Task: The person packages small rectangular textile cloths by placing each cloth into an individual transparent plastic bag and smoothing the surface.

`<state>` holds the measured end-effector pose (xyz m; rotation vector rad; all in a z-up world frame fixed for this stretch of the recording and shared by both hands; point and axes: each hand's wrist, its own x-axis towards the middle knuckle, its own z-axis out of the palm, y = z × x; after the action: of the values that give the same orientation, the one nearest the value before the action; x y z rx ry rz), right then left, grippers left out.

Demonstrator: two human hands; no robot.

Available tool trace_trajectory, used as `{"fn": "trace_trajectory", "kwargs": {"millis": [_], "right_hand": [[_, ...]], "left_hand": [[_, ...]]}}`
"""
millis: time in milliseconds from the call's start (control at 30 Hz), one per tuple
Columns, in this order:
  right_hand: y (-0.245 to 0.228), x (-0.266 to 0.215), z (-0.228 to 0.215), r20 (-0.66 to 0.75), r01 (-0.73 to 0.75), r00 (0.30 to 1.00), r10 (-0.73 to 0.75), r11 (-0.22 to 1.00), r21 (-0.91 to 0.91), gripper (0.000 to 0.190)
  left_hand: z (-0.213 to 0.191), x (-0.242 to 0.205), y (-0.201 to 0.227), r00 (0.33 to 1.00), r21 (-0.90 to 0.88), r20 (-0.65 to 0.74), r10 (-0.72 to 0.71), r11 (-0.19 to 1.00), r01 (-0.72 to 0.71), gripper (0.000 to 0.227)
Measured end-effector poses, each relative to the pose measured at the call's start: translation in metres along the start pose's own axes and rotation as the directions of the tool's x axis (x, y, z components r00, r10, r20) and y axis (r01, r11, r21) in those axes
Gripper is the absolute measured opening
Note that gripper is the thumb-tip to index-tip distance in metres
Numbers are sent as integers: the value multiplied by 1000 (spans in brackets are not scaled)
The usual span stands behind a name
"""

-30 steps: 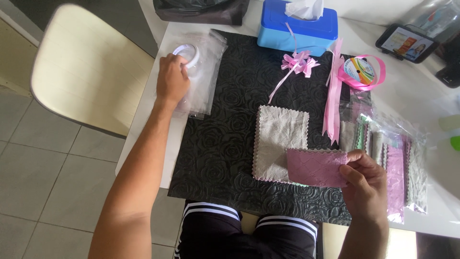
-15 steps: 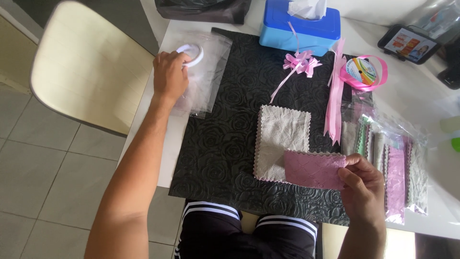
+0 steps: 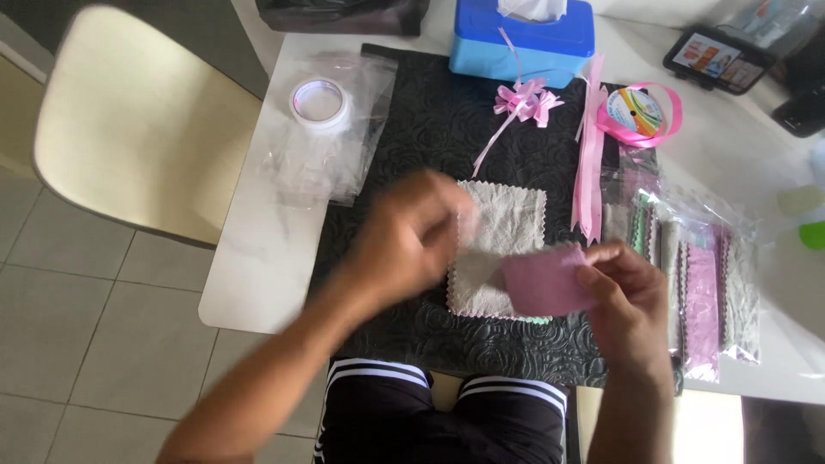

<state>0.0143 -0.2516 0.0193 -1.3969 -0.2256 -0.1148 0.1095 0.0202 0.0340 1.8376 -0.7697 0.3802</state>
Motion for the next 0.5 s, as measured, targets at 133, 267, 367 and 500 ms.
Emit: {"fn": "trace_trajectory", "kwargs": {"millis": [133, 267, 367, 500], "right_hand": [[1, 10, 19, -83, 9, 997, -1, 996, 92, 5], [-1, 9, 26, -2, 27, 1000, -27, 984, 174, 11], [-7, 10, 43, -168, 118, 979, -117, 993, -7, 11], [-10, 11, 40, -245, 110, 960, -139, 986, -127, 10]], "left_hand": [[44, -37, 36, 991, -202, 22, 131, 972, -124, 40], [47, -38, 37, 993, -190, -120, 5, 981, -28, 44], [26, -22, 47, 982, -406, 135, -129, 897, 173, 19], [38, -28, 52, 919, -463, 258, -298, 796, 389, 19]]}}
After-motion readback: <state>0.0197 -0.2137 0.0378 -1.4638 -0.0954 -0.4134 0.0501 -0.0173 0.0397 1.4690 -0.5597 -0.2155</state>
